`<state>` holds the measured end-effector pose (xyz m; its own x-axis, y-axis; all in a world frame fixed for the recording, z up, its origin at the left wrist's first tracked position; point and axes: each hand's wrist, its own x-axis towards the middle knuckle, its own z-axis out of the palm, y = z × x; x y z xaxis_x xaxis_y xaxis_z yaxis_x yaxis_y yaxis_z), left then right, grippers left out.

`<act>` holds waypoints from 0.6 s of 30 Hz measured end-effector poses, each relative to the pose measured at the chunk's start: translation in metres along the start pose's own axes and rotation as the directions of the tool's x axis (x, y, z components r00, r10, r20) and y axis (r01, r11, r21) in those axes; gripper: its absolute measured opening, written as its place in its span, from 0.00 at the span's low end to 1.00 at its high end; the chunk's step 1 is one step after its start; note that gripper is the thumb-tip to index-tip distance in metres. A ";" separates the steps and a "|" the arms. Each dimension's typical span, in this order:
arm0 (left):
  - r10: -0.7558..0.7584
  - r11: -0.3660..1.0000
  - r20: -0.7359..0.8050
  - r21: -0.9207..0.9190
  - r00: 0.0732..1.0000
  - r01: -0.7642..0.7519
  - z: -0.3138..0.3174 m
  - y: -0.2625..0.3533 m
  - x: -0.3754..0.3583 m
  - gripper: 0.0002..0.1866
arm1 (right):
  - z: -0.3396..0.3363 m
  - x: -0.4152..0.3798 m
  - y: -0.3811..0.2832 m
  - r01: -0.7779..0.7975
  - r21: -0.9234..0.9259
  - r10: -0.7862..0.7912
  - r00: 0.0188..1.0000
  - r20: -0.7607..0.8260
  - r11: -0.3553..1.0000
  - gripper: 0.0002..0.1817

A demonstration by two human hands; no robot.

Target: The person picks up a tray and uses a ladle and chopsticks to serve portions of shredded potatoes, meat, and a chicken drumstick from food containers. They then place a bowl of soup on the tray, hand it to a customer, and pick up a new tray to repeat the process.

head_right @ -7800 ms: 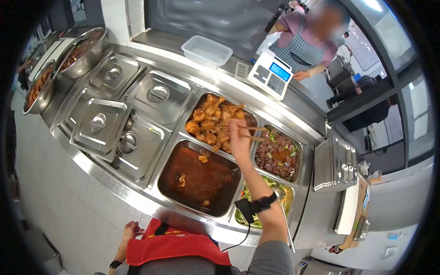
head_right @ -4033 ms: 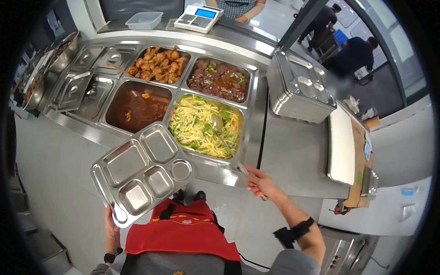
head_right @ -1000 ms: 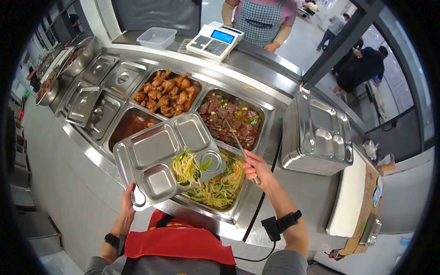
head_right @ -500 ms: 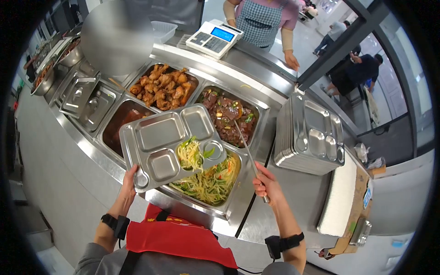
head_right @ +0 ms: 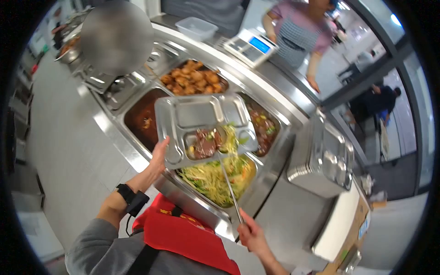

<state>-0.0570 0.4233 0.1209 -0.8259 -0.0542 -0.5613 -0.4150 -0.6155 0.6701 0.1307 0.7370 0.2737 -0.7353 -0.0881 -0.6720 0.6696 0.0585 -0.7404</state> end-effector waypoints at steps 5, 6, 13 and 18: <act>0.062 0.993 -0.213 0.108 0.975 -0.039 -0.037 -0.017 0.013 0.33 | 0.021 -0.006 0.007 0.514 -0.643 -0.641 0.766 0.046 0.568 0.19; 0.070 0.998 -0.073 0.005 0.995 -0.070 -0.037 -0.007 0.000 0.29 | 0.015 -0.004 0.007 0.421 -0.709 -0.535 0.842 0.073 0.566 0.20; 0.029 0.996 0.065 -0.090 0.997 -0.023 -0.080 0.026 -0.012 0.24 | 0.014 0.022 -0.046 0.219 -0.037 -0.217 0.975 0.045 0.975 0.20; -0.024 0.999 -0.096 -0.038 0.995 0.020 -0.138 0.065 -0.035 0.18 | 0.039 0.093 -0.118 0.164 0.390 -0.191 0.981 0.032 0.906 0.24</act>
<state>-0.0026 0.2766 0.1170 -0.7753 -0.1143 -0.6211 -0.4170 -0.6460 0.6394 -0.0124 0.6830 0.2989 -0.8461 -0.1297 -0.5170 0.5270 -0.3491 -0.7748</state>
